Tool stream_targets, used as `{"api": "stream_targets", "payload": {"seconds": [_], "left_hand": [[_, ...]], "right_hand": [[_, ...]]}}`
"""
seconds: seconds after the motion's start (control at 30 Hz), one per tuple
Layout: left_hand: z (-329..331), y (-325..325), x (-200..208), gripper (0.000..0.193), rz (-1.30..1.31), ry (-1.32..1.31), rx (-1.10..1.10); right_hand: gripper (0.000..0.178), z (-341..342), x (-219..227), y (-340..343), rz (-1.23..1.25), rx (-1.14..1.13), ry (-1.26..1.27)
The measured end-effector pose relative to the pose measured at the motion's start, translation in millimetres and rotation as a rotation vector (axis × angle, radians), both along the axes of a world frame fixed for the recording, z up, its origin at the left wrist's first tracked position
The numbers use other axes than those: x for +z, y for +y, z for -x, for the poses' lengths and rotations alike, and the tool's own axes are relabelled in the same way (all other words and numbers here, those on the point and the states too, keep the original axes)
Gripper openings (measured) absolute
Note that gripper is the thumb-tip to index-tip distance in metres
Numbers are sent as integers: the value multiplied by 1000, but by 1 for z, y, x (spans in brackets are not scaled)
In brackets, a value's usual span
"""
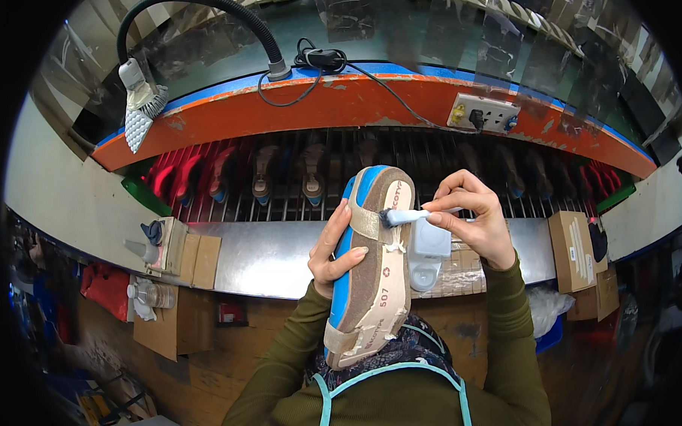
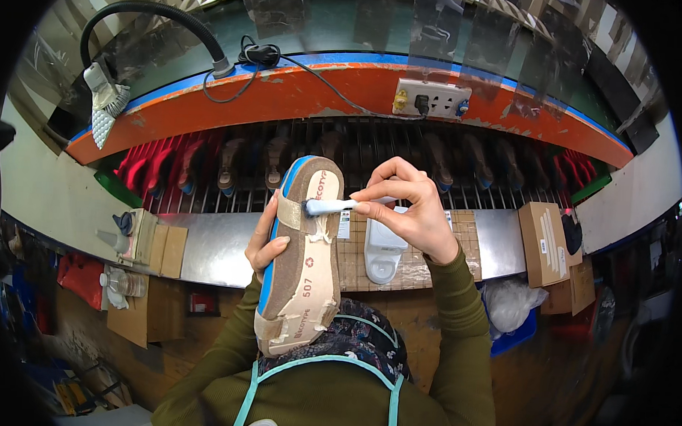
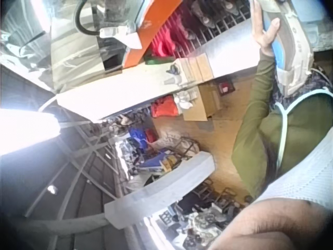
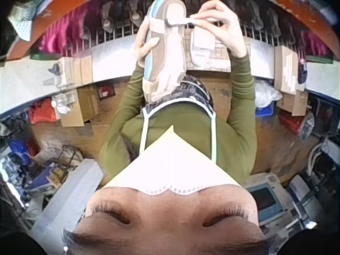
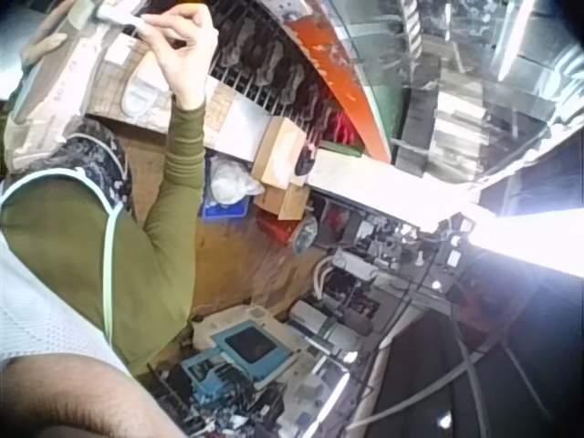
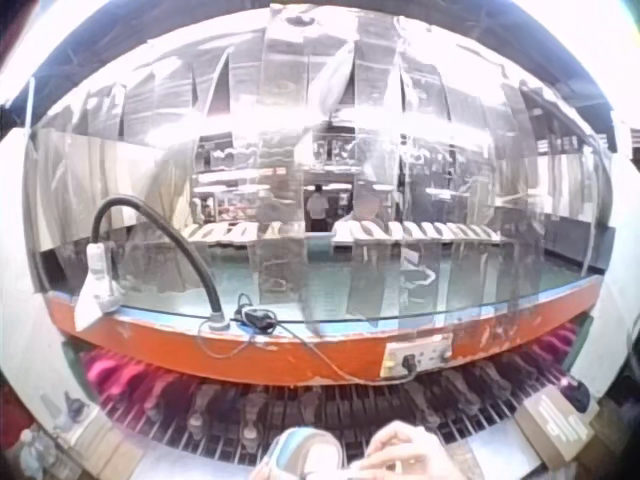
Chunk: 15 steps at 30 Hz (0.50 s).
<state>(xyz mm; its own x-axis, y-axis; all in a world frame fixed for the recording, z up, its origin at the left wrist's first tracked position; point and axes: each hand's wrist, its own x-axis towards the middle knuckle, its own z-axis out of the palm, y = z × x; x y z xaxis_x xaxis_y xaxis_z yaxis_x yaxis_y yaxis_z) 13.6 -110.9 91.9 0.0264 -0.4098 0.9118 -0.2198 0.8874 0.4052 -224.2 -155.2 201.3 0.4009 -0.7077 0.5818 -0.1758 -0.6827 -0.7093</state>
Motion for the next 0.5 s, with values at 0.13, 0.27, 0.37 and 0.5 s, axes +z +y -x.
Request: {"api": "stream_targets", "payload": {"seconds": [0.13,0.27,0.37,0.5], "left_hand": [[0,4,-13,39,-274,67,-35],[1,4,-20,37,-409,159,-97],[1,2,-20,37,-444,169,-122],[3,-4,-29,38,-451,224,-165]], "right_hand": [[18,-4,-6,18,240,-293,168],[20,-7,-14,25,299,-332,155],[21,-4,-18,17,197,-189,25],[19,-15,-30,14,161,-398,-78]]}}
